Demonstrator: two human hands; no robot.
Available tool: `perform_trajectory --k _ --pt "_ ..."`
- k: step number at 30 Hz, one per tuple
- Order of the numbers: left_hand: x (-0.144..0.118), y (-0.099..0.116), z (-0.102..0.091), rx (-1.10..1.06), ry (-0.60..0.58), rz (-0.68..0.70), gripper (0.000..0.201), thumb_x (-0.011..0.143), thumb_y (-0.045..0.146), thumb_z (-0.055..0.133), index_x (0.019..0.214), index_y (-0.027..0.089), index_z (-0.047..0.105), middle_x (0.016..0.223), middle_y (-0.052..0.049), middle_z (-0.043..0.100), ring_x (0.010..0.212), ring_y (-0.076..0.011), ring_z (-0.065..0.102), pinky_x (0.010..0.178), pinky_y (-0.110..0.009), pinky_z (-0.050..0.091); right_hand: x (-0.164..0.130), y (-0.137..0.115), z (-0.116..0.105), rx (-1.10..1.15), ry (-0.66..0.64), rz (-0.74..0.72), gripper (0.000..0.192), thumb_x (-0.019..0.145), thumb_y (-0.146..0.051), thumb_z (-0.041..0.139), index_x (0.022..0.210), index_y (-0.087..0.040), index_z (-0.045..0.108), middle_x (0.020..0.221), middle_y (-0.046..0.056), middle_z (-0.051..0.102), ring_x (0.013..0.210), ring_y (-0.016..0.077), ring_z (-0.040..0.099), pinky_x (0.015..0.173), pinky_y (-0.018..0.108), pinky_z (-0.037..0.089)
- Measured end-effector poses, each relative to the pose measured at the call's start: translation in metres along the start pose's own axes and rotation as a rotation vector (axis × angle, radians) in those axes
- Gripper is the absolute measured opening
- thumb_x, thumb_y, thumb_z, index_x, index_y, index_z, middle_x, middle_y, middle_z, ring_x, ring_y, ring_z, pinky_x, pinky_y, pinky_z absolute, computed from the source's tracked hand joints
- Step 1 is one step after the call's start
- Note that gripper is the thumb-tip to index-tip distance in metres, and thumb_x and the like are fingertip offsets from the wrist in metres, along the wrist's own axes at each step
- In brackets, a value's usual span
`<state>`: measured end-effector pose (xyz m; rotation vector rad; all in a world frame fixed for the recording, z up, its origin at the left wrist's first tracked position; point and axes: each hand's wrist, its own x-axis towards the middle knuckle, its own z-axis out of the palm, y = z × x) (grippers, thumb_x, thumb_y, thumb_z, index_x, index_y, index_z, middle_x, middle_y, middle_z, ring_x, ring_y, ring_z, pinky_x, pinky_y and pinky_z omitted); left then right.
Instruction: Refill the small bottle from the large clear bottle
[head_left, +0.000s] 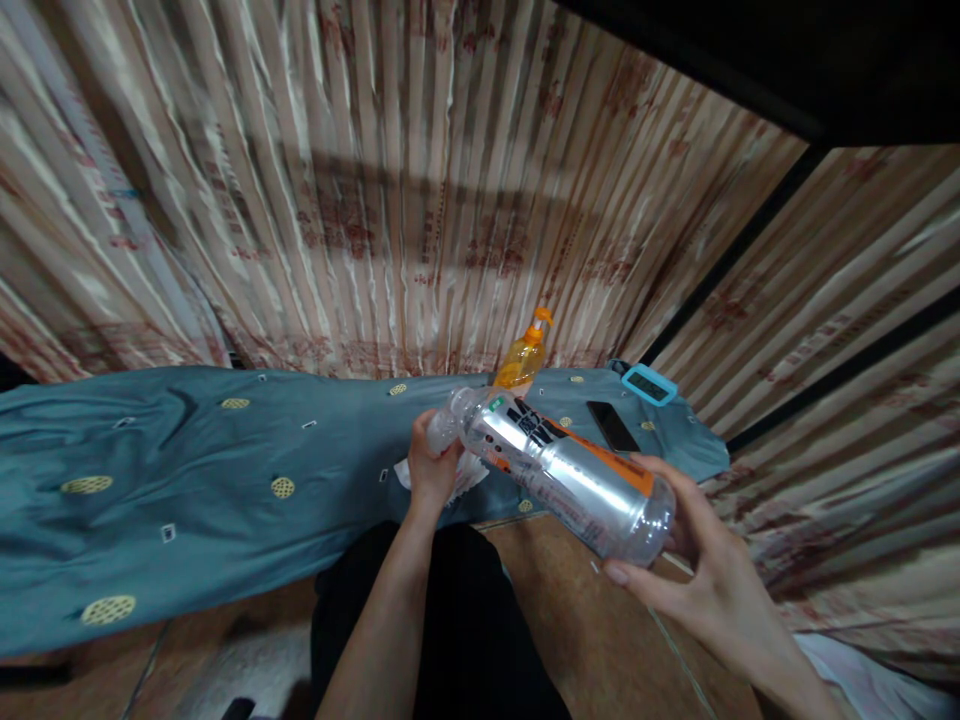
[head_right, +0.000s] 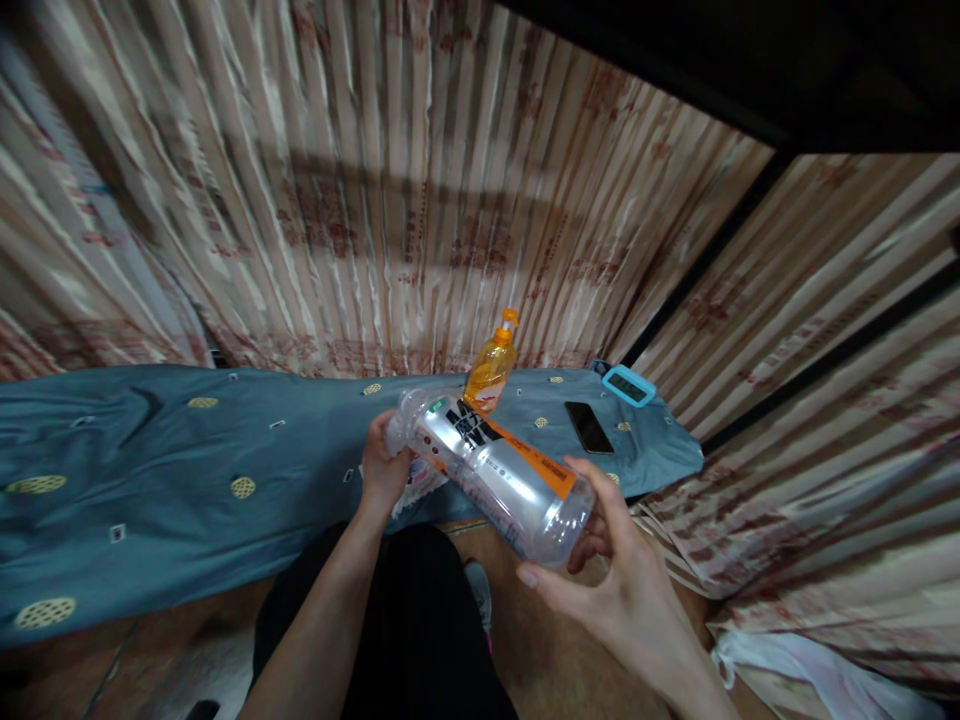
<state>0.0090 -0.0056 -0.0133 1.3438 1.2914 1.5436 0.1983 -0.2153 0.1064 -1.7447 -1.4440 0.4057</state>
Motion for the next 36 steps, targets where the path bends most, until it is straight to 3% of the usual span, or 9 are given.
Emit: perform_trajectory --k 16,36 --pt "0.0003 -0.0048 0.001 0.025 0.012 0.05 0.044 0.066 0.031 0.069 0.108 0.023 0.057 0.107 -0.005 0.07 0.097 -0.0244 0.068 0.084 -0.037 0.054 0.001 -0.0013 -0.0003 -0.003 0.004 -0.03 0.079 0.073 -0.043 0.081 0.141 -0.028 0.042 0.138 0.011 0.06 0.109 0.0286 0.071 0.057 0.023 0.061" --pt "-0.0004 0.0039 -0.0005 -0.005 0.002 -0.015 0.047 0.062 0.028 0.07 0.106 0.019 0.057 0.108 -0.009 0.069 0.098 -0.026 0.067 0.087 -0.039 0.053 0.0018 -0.004 -0.0014 -0.008 -0.002 -0.04 0.078 0.074 -0.04 0.081 0.141 -0.027 0.042 0.135 0.011 0.062 0.091 0.0236 0.074 0.057 0.024 0.061"
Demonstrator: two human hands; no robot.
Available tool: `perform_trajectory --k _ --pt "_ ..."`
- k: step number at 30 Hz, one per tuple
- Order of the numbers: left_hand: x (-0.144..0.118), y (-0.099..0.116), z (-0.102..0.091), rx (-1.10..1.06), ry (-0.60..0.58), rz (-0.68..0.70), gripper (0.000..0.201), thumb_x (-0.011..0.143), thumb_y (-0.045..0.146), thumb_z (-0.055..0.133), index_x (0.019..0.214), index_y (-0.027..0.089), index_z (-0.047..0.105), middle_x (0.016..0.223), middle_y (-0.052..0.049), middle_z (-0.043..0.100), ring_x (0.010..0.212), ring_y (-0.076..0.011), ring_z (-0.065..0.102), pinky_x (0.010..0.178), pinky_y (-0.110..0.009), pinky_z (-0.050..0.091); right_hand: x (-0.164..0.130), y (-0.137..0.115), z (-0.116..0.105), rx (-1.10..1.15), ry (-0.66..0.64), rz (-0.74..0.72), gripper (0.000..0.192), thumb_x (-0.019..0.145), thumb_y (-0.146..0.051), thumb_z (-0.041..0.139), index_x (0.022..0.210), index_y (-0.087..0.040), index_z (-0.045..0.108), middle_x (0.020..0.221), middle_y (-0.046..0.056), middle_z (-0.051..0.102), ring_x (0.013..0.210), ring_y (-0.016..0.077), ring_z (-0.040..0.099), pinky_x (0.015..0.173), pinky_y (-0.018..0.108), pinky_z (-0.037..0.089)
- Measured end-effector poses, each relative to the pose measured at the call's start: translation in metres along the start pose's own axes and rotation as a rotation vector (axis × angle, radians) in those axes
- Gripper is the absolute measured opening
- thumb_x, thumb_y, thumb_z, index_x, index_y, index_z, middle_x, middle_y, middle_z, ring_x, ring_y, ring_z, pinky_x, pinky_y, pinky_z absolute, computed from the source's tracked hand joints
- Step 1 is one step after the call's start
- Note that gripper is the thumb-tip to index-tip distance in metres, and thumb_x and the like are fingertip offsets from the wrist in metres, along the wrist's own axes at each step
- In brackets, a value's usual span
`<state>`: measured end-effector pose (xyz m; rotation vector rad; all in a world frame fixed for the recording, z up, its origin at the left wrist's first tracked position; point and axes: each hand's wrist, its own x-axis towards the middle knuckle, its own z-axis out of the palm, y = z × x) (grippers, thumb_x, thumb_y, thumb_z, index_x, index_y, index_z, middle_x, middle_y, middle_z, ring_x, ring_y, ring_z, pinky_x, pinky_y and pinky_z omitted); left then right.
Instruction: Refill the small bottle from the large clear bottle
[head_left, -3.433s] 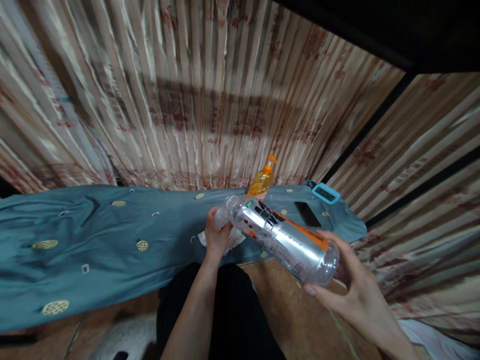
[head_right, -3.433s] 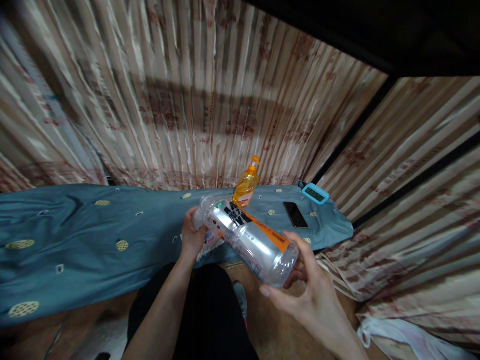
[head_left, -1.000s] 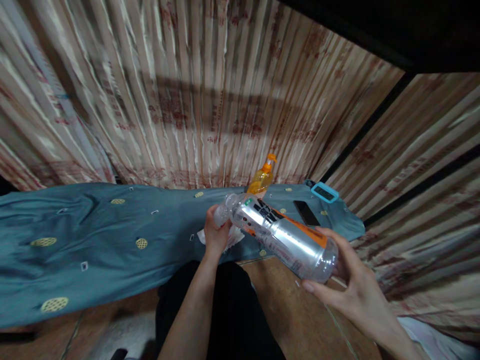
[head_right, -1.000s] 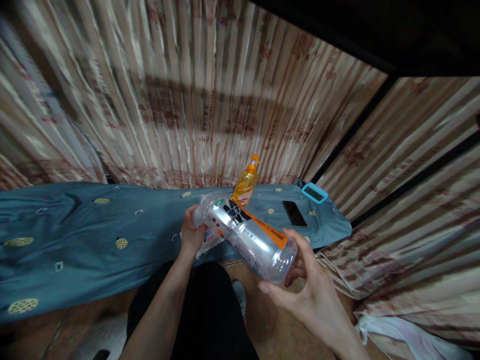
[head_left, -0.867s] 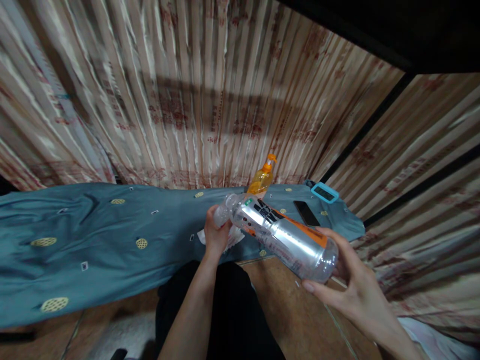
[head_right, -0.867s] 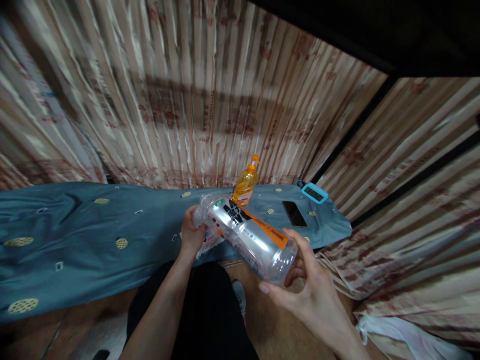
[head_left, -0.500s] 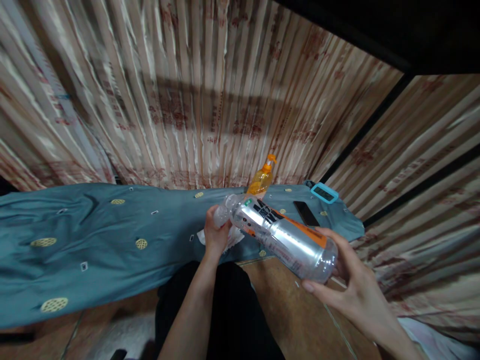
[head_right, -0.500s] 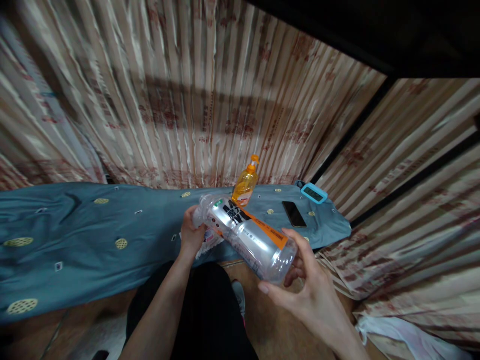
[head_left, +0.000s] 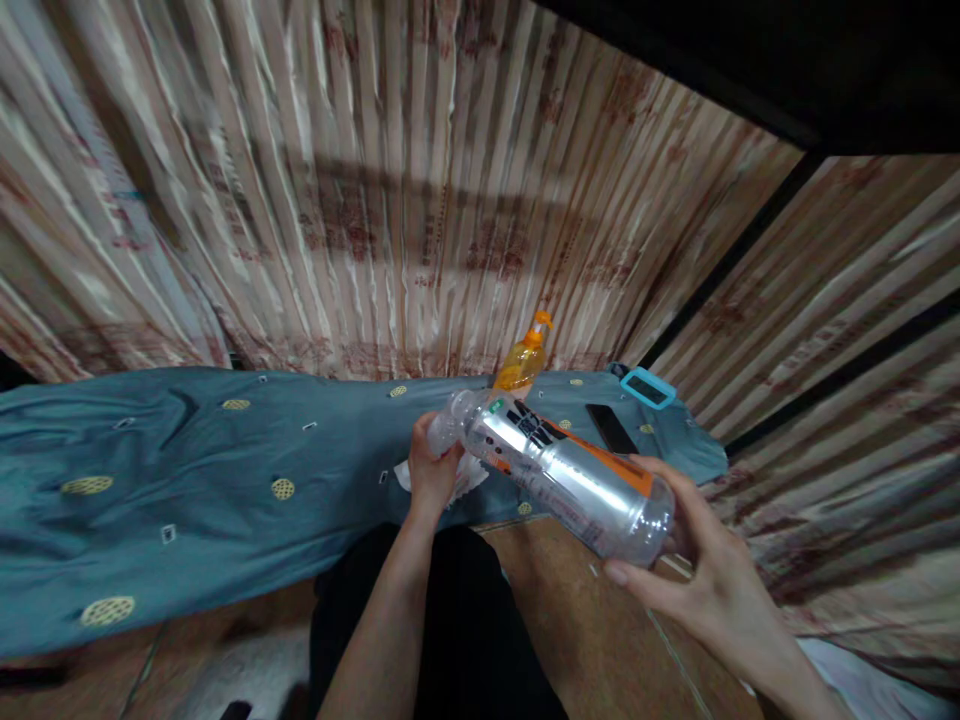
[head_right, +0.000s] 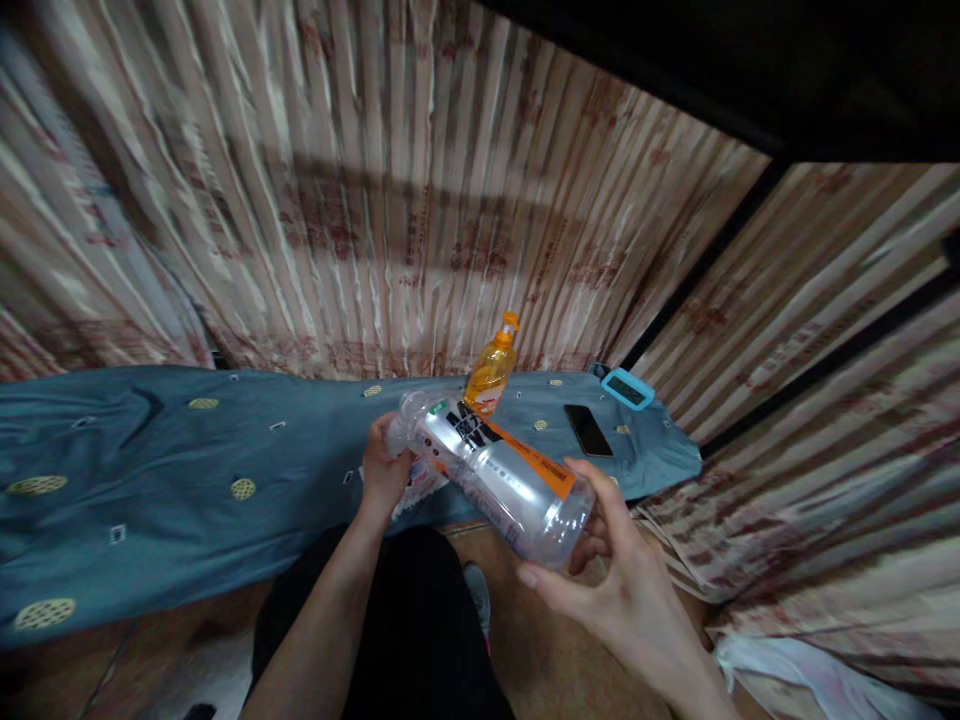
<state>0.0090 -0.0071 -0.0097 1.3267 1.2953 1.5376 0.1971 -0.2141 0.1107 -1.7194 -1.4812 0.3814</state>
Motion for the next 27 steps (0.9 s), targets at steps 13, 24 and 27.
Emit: perform_trajectory --k 13,24,27 --pt "0.001 -0.006 0.001 0.011 -0.006 0.002 0.047 0.062 0.028 0.07 0.107 0.022 0.056 0.112 -0.007 0.068 0.101 -0.0256 0.066 0.088 -0.038 0.053 -0.001 0.001 0.0 -0.001 0.003 0.007 0.078 0.074 -0.041 0.08 0.141 -0.028 0.042 0.136 0.012 0.062 0.093 0.0235 0.074 0.059 0.024 0.061" --pt "0.001 -0.008 0.002 0.015 0.002 0.04 0.047 0.064 0.03 0.07 0.109 0.022 0.056 0.107 -0.006 0.069 0.096 -0.0241 0.067 0.084 -0.037 0.054 0.001 0.0 0.0 -0.038 0.022 -0.019 0.078 0.074 -0.041 0.08 0.14 -0.025 0.043 0.134 0.012 0.064 0.095 0.024 0.075 0.058 0.023 0.062" --pt "0.001 -0.009 0.002 0.006 0.004 0.037 0.049 0.064 0.031 0.07 0.109 0.022 0.056 0.109 -0.007 0.069 0.098 -0.0249 0.067 0.086 -0.038 0.054 0.0 0.0 0.0 -0.05 0.025 -0.025 0.077 0.074 -0.043 0.079 0.14 -0.025 0.043 0.136 0.012 0.063 0.1 0.0252 0.074 0.058 0.022 0.062"
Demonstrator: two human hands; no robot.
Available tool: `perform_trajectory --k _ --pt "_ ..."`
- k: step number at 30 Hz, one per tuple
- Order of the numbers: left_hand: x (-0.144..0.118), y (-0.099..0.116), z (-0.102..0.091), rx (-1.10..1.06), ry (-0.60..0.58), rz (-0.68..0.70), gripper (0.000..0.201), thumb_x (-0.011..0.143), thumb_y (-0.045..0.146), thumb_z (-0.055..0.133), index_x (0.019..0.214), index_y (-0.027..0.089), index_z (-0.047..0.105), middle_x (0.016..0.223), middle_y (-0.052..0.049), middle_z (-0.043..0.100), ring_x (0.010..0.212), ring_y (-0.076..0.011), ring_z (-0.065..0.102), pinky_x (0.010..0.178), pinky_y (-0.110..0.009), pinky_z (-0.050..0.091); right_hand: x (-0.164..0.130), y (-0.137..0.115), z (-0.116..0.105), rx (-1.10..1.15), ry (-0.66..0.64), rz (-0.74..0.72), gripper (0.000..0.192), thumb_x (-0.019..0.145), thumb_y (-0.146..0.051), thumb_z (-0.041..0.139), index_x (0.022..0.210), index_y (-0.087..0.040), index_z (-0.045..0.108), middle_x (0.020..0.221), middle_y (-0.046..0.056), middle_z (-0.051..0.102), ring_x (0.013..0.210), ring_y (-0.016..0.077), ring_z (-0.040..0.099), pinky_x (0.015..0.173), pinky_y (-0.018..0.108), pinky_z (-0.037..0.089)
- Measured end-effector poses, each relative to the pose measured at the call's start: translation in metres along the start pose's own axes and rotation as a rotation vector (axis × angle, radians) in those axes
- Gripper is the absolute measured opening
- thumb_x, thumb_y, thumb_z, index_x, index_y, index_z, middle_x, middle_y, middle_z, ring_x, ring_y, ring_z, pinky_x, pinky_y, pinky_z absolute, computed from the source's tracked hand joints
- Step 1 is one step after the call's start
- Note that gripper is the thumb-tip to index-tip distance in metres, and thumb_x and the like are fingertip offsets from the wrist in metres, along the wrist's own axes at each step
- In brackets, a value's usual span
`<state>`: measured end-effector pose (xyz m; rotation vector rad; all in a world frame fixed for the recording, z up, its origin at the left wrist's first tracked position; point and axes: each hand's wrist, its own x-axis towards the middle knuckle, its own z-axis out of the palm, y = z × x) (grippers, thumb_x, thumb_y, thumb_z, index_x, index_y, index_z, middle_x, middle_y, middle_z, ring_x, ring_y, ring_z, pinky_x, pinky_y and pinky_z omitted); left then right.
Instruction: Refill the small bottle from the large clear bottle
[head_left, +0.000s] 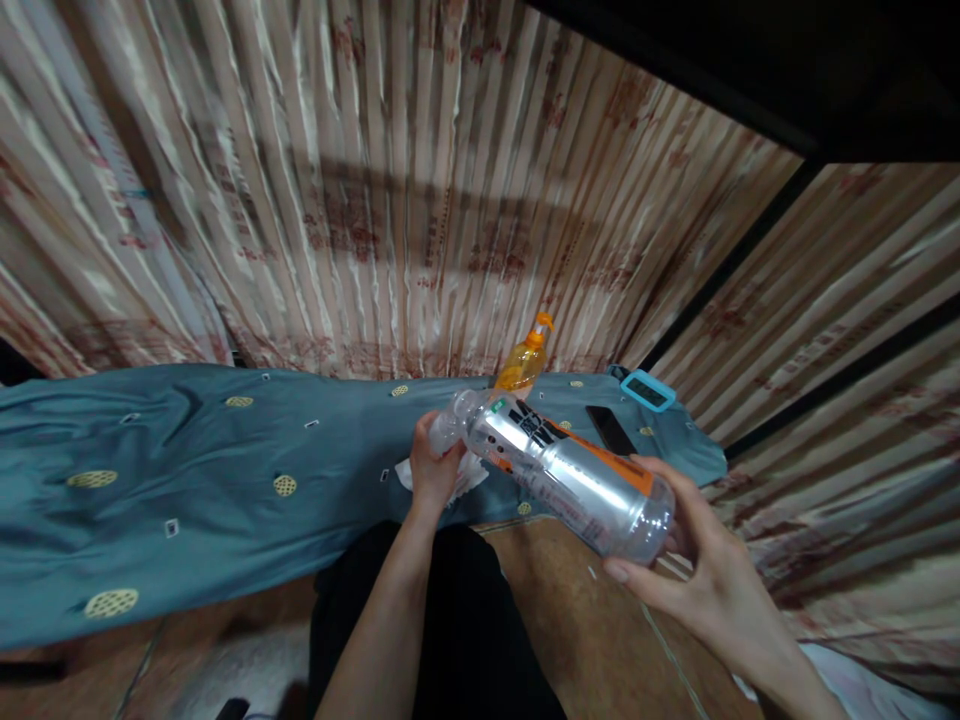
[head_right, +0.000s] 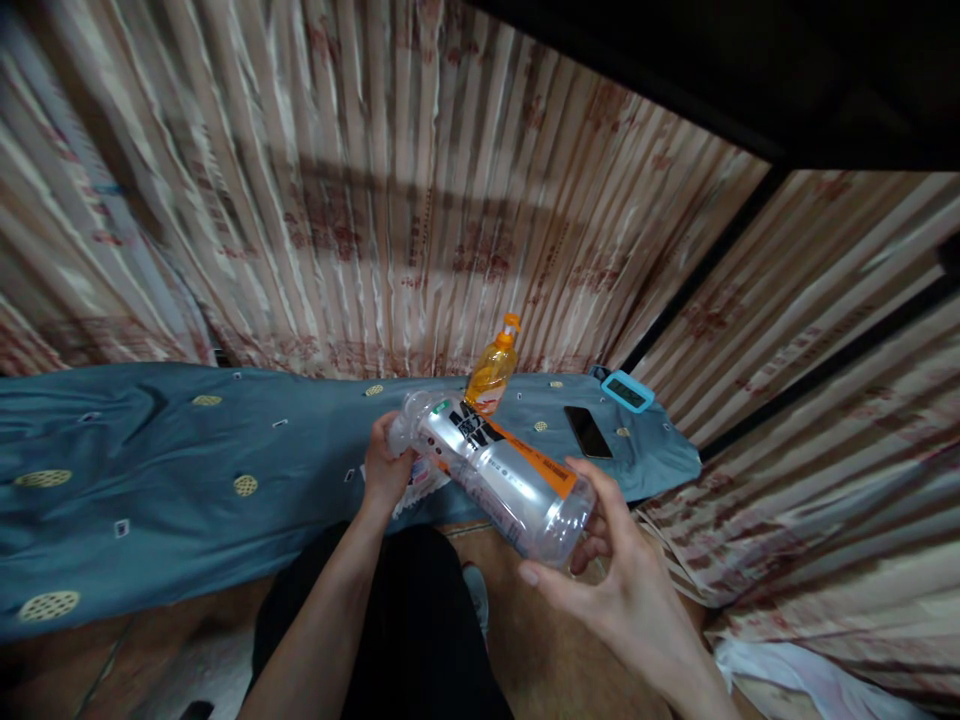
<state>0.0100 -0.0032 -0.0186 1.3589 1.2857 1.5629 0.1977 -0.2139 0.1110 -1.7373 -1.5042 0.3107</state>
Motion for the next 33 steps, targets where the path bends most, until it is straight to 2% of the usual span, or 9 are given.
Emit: perform_trajectory --k 3,13,22,33 --pt "0.0004 -0.0004 -0.0003 -0.001 -0.004 0.0 0.048 0.063 0.031 0.071 0.109 0.022 0.057 0.109 -0.007 0.069 0.099 -0.0252 0.067 0.087 -0.038 0.054 0.0004 -0.0001 0.0002 -0.004 -0.001 0.0 0.077 0.075 -0.044 0.079 0.14 -0.025 0.043 0.138 0.012 0.062 0.103 0.0259 0.074 0.059 0.023 0.062" --pt "0.0 0.0007 -0.0001 0.001 0.0 -0.003 0.048 0.063 0.031 0.071 0.108 0.022 0.056 0.109 -0.007 0.069 0.099 -0.0254 0.067 0.087 -0.039 0.054 0.0008 -0.0007 -0.0001 0.023 -0.014 0.002 0.079 0.075 -0.042 0.079 0.141 -0.025 0.041 0.132 0.012 0.066 0.093 0.0238 0.076 0.058 0.023 0.062" --pt "-0.0001 -0.0013 0.0004 0.023 0.004 0.018 0.048 0.064 0.029 0.07 0.109 0.023 0.055 0.11 -0.006 0.069 0.101 -0.0254 0.067 0.089 -0.038 0.054 0.0011 -0.0023 0.0004 0.027 -0.026 0.026 0.079 0.075 -0.043 0.079 0.141 -0.025 0.04 0.132 0.012 0.066 0.096 0.0247 0.076 0.06 0.024 0.063" --pt "0.0004 0.0056 -0.0027 0.033 -0.031 -0.052 0.057 0.059 0.024 0.075 0.112 0.02 0.055 0.113 -0.009 0.068 0.103 -0.0266 0.067 0.091 -0.038 0.053 0.0006 -0.003 -0.0006 0.048 -0.03 0.028 0.079 0.074 -0.043 0.08 0.141 -0.025 0.04 0.129 0.011 0.067 0.091 0.0236 0.076 0.06 0.025 0.063"
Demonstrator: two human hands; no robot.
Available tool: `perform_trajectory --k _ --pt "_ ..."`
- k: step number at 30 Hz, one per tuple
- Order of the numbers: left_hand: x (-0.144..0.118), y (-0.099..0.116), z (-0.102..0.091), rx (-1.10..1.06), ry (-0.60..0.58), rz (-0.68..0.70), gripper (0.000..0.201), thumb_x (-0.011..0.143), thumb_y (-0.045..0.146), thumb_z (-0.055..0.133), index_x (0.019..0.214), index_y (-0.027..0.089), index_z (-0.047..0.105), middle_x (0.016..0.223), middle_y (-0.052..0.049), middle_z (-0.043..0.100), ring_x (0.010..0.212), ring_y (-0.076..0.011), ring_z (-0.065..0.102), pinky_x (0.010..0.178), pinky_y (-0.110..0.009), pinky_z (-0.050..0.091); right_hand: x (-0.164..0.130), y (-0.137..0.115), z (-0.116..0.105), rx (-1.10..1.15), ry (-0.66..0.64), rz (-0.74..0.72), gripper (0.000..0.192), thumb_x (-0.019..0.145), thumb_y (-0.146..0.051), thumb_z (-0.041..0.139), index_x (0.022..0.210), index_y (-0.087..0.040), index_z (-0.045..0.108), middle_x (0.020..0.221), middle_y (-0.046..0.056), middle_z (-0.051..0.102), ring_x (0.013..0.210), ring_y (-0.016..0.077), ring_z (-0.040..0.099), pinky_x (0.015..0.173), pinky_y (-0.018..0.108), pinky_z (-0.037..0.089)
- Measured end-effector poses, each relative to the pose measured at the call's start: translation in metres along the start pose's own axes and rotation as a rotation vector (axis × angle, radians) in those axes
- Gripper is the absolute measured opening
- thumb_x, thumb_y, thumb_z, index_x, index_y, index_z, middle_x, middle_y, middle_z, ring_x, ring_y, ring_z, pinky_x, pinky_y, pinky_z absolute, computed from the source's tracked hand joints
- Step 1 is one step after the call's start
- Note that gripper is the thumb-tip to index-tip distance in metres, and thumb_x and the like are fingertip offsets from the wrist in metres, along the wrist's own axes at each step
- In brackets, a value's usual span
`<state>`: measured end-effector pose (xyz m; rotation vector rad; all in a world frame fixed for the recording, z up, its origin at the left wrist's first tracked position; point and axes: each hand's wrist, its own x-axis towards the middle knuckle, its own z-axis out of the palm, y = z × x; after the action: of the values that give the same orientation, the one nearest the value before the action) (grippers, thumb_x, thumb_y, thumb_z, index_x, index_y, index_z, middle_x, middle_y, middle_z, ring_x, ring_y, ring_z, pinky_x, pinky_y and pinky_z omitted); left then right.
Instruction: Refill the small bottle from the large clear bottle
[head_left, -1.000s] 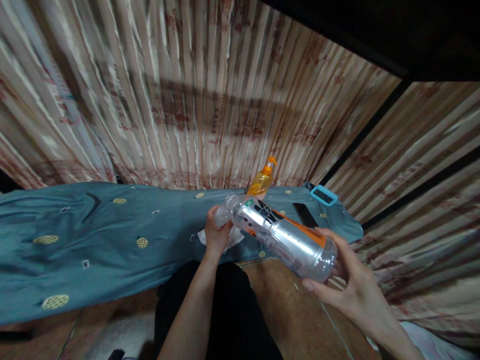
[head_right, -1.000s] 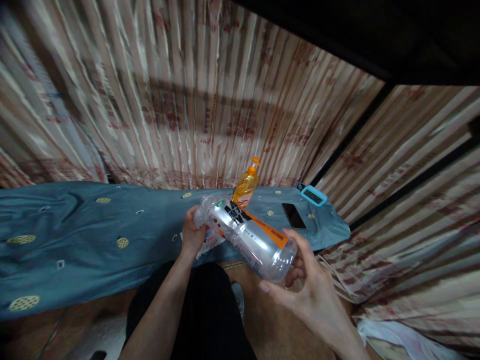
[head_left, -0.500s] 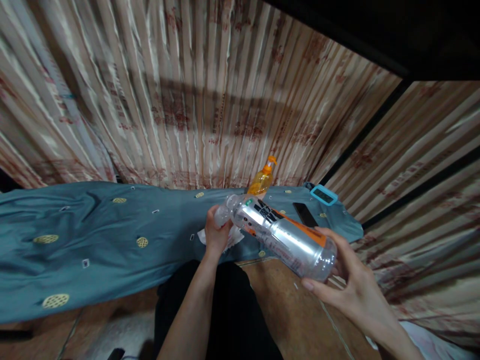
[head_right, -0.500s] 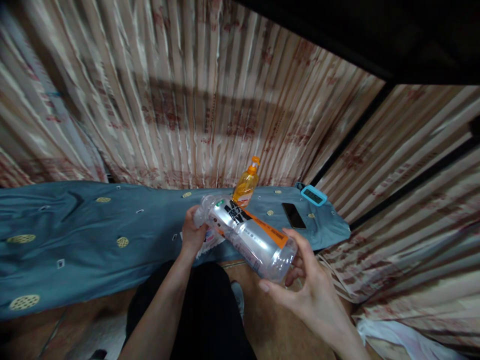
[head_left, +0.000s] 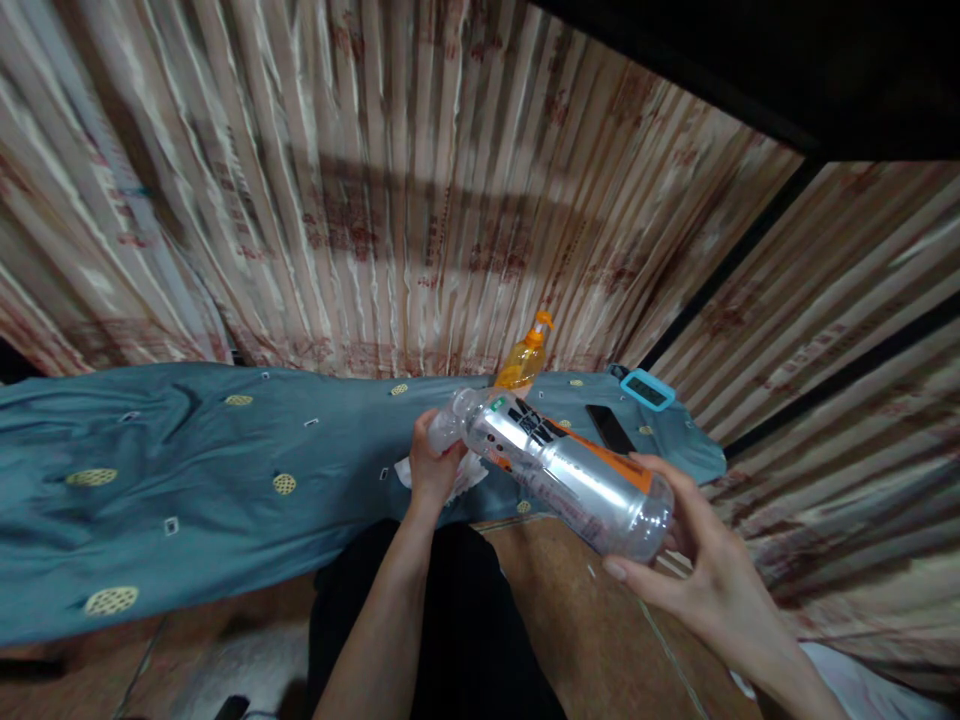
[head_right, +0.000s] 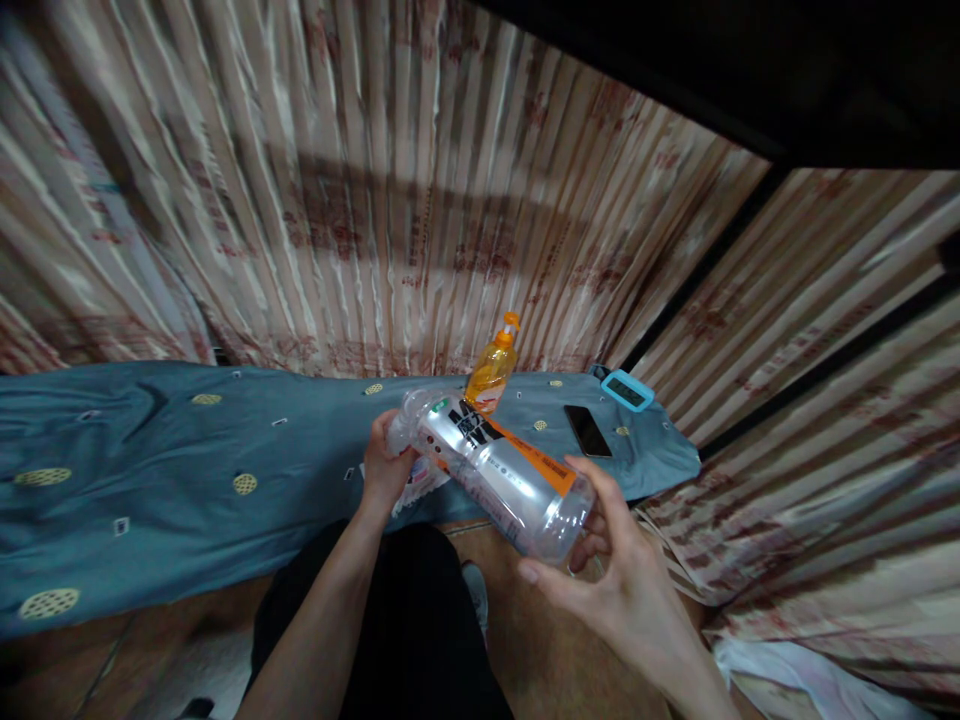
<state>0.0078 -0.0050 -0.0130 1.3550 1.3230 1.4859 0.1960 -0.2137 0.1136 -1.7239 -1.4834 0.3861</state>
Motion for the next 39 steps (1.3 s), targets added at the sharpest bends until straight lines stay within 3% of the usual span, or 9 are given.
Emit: perform_trajectory --k 8,16,39 --pt "0.001 -0.008 0.002 -0.002 0.015 0.054 0.055 0.06 0.025 0.075 0.112 0.024 0.054 0.113 -0.005 0.068 0.104 -0.0257 0.066 0.092 -0.039 0.052 0.001 -0.001 0.0 -0.036 0.033 -0.029 0.076 0.074 -0.041 0.079 0.139 -0.025 0.043 0.131 0.012 0.065 0.099 0.0253 0.074 0.056 0.023 0.062" --pt "0.001 -0.006 0.001 -0.011 -0.001 0.05 0.056 0.06 0.027 0.075 0.111 0.023 0.054 0.114 -0.006 0.068 0.104 -0.026 0.067 0.093 -0.04 0.053 0.0 -0.003 0.0 -0.038 0.025 -0.047 0.075 0.075 -0.041 0.078 0.139 -0.026 0.042 0.124 0.01 0.069 0.093 0.0241 0.075 0.054 0.023 0.061" --pt "0.002 -0.013 0.004 0.001 0.026 0.081 0.053 0.062 0.026 0.072 0.112 0.024 0.054 0.113 -0.006 0.068 0.103 -0.0254 0.067 0.089 -0.038 0.054 -0.001 0.001 0.0 -0.028 0.014 -0.009 0.079 0.074 -0.043 0.08 0.141 -0.026 0.041 0.131 0.011 0.066 0.098 0.0265 0.075 0.06 0.026 0.063"
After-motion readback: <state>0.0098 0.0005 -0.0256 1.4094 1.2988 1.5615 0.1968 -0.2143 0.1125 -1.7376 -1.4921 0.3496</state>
